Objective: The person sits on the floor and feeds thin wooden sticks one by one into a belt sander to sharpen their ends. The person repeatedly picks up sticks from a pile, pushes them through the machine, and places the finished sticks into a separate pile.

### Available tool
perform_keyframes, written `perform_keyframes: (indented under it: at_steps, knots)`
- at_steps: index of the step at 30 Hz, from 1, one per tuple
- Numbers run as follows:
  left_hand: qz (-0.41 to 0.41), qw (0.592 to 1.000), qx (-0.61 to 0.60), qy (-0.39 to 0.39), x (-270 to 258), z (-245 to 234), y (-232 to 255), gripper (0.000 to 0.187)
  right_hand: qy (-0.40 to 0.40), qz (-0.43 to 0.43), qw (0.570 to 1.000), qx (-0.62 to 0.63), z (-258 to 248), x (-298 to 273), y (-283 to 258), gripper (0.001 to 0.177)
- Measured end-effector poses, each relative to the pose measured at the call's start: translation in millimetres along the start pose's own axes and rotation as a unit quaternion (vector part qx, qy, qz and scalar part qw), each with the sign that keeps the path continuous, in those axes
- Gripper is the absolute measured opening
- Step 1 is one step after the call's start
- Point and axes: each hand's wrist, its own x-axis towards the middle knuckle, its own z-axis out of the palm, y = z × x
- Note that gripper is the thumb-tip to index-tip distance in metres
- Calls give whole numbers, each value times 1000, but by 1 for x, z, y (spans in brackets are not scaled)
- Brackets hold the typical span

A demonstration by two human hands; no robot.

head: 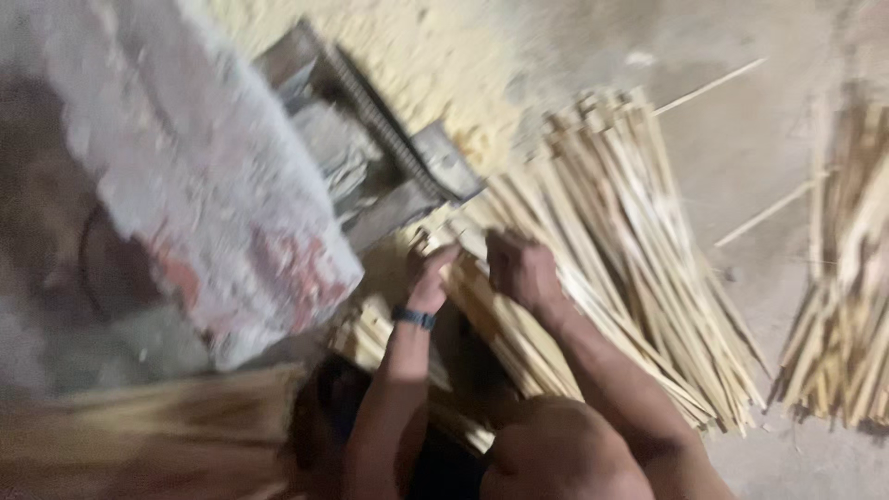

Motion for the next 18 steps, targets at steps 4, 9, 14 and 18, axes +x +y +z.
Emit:
perform_keyframes:
  at_steps: [4, 9, 14, 18]
  knots:
    - [2, 1000, 26, 1, 0, -7, 12, 34, -1, 59, 998, 35, -3, -25, 4, 9]
    - [29, 998, 62, 1, 2, 7, 15, 41, 2, 21, 1000, 5, 27, 3, 11, 9]
    - [18, 999, 43, 20, 10, 20, 24, 43, 18, -43, 999, 23, 37, 19, 3, 17]
    - [24, 999, 29, 13, -7, 46, 39, 43, -70, 25, 997, 5, 26, 9, 6, 26]
